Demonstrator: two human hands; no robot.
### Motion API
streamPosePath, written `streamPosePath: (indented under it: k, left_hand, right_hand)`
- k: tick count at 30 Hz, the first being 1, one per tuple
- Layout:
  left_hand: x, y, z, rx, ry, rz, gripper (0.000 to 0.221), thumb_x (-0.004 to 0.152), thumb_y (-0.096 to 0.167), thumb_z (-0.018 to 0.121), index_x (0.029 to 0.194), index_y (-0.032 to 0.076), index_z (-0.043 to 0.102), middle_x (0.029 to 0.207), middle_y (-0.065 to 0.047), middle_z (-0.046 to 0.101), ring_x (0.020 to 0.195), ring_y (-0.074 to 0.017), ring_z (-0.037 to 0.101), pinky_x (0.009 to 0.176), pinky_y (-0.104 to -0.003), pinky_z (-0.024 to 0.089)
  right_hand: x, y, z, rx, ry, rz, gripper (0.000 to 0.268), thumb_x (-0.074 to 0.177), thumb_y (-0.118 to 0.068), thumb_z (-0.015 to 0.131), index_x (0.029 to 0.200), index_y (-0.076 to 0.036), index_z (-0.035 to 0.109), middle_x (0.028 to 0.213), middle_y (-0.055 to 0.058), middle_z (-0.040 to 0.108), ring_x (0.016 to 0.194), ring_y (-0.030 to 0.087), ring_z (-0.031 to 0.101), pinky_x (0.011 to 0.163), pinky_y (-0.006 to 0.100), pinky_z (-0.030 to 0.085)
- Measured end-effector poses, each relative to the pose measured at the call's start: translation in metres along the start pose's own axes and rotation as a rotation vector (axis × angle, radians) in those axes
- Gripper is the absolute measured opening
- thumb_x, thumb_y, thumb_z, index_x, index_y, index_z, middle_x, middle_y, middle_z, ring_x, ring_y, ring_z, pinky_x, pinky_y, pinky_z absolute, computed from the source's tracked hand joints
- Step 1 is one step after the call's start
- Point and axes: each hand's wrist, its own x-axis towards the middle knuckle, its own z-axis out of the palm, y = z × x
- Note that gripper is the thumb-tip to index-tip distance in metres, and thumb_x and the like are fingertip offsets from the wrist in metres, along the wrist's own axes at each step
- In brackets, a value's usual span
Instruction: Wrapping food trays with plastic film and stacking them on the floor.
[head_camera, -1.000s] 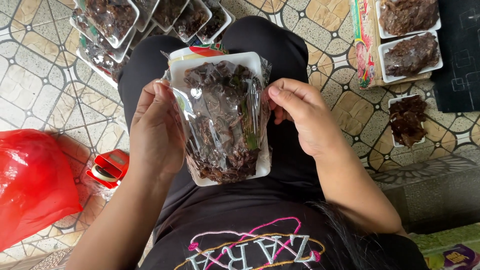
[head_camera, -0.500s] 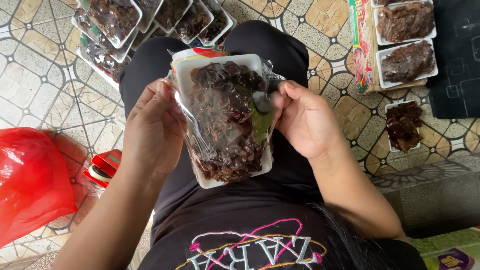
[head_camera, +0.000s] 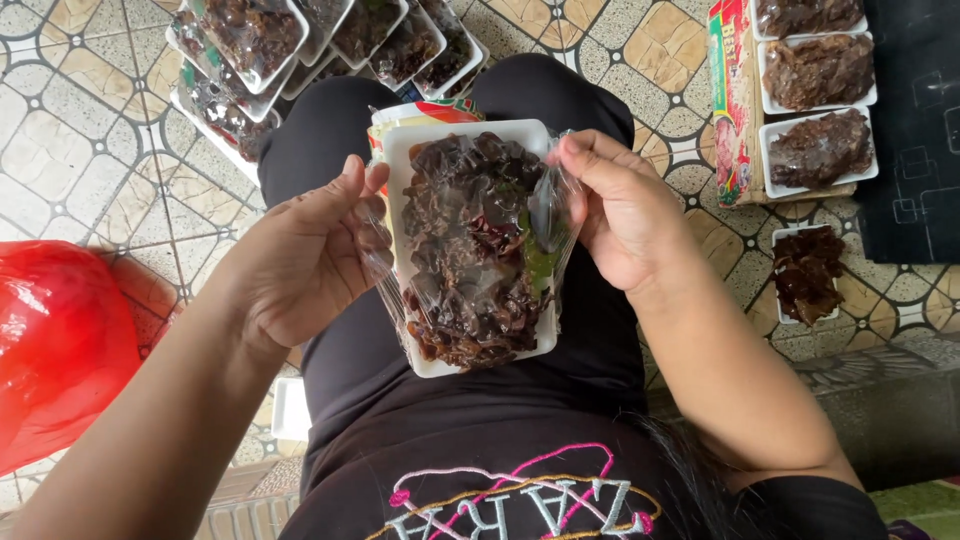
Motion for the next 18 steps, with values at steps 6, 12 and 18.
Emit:
streamPosePath:
  k: [6,12,18]
  left_hand:
    - [0.008,-0.014,-0.006,-0.162,0.093,0.071,0.015,0.099,0.013,0.070,0.100,-0.001,0.066,0.073,0.001,0.055,0.065,-0.0028,0.057,0.063,-0.017,0.049]
    - [0.009,-0.025,-0.001,-0.037,0.114,0.264,0.021,0.098,0.025,0.072,0.105,0.006,0.065,0.075,0.003,0.053,0.065,-0.0048,0.053,0.062,-0.020,0.049]
    - [0.017,-0.034,0.004,-0.048,0.150,0.340,0.022,0.096,0.029,0.073,0.096,0.008,0.065,0.073,0.004,0.052,0.066,-0.0045,0.053,0.064,-0.020,0.049]
  right_hand:
    - [0.007,0.025,-0.008,-0.083,0.186,-0.321,0.019,0.108,-0.025,0.059,0.092,-0.014,0.062,0.053,0.002,0.041,0.043,0.012,0.045,0.047,0.020,0.045]
    - [-0.006,0.014,0.031,-0.304,0.311,-0.290,0.025,0.111,-0.022,0.048,0.090,-0.017,0.060,0.059,-0.001,0.057,0.052,0.007,0.062,0.048,0.017,0.049]
    - [0.003,0.022,0.027,0.037,0.322,-0.176,0.022,0.108,-0.021,0.052,0.090,-0.012,0.061,0.069,0.005,0.064,0.061,0.016,0.070,0.059,0.027,0.060]
